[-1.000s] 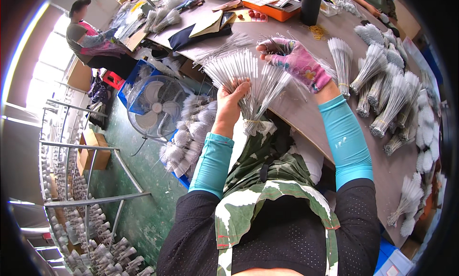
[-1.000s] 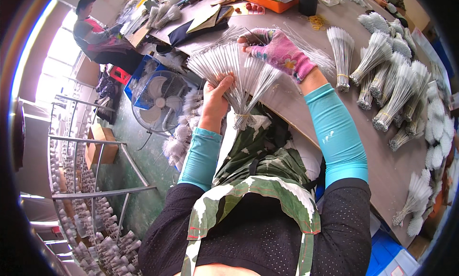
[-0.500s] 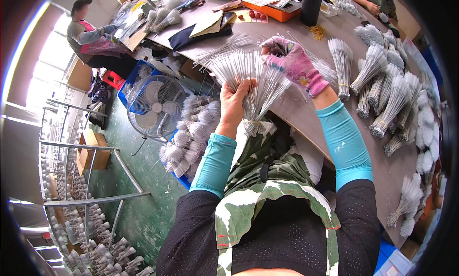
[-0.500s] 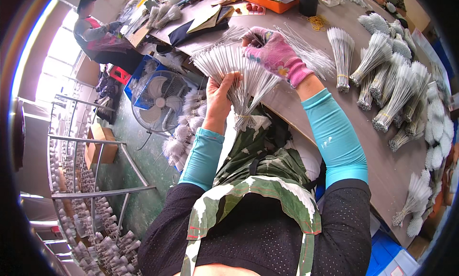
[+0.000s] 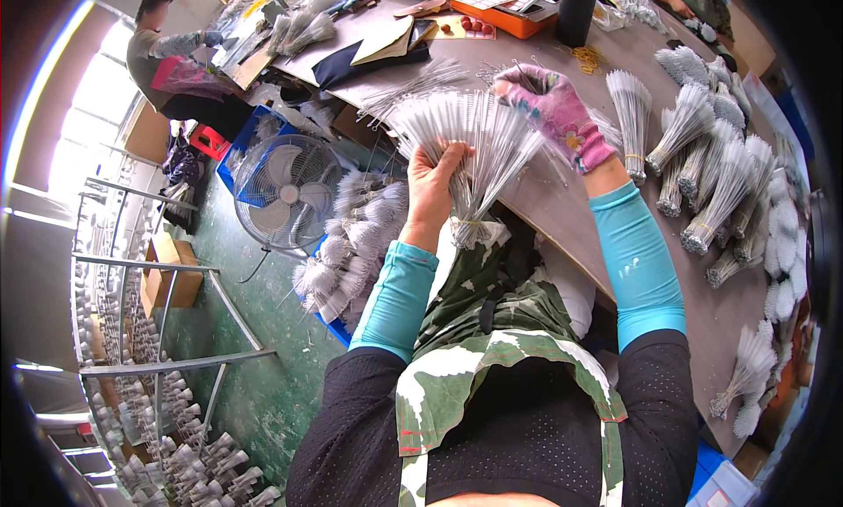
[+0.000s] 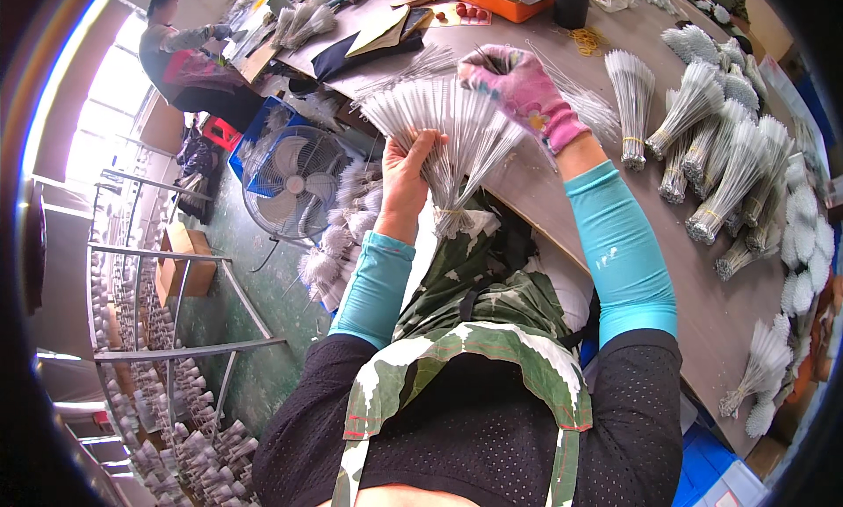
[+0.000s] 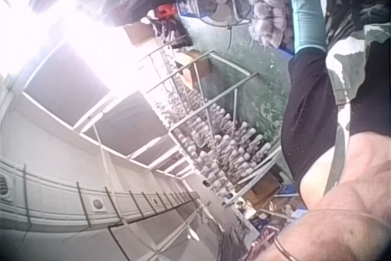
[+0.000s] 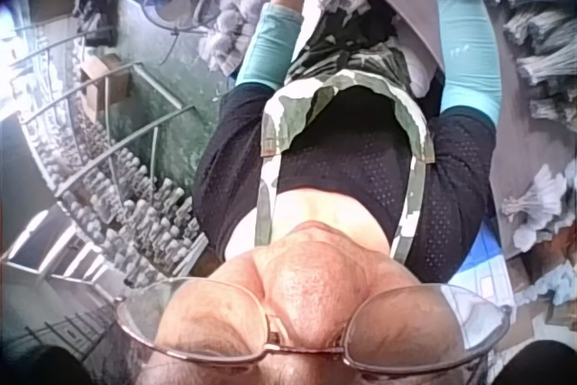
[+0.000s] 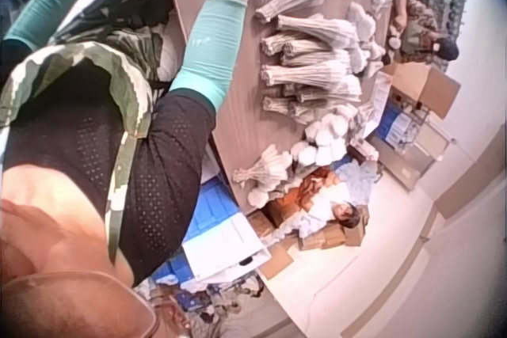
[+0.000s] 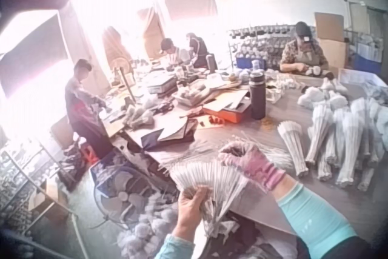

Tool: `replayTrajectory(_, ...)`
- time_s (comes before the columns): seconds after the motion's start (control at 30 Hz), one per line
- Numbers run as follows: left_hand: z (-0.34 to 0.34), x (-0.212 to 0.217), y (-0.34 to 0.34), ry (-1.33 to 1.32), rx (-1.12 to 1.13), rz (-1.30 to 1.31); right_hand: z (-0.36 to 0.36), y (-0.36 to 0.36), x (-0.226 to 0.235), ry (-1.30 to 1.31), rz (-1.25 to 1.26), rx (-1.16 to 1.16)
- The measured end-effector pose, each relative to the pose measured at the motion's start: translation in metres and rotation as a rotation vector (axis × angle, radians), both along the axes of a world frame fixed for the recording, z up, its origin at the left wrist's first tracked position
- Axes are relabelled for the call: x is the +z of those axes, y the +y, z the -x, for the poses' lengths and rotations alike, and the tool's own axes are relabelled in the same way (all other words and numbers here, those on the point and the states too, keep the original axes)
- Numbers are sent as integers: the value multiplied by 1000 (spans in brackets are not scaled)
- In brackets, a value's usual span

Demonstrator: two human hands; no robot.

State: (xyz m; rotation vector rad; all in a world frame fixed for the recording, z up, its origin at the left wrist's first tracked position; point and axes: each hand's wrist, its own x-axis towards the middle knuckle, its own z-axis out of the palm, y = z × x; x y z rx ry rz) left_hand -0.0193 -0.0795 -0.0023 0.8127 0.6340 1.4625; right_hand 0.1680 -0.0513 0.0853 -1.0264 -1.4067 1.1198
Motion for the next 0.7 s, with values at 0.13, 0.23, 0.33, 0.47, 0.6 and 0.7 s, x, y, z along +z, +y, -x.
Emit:
replayTrajectory(0.13,-7,5,-5,81,-93,-11,21,8,27,-19,-257,-52)
replayTrajectory(0.23,-6,4,-8,90,-138,-11,28,6,31,-672,-277,85)
replayTrajectory(0.33,-8,-5,-5,87,-113,11,16,10,16,-401,-88,210)
replayTrajectory(0.47,-6,-10,-1,79,-122,-24,8,7,10,-349,-155,158)
replayTrajectory(0.6,-3,-5,-2,30,-78,26,5,0,7,-198,-108,160)
replayTrajectory(0.7,-4,-4,-1,35,-82,6,1,-3,5,-101,-80,175)
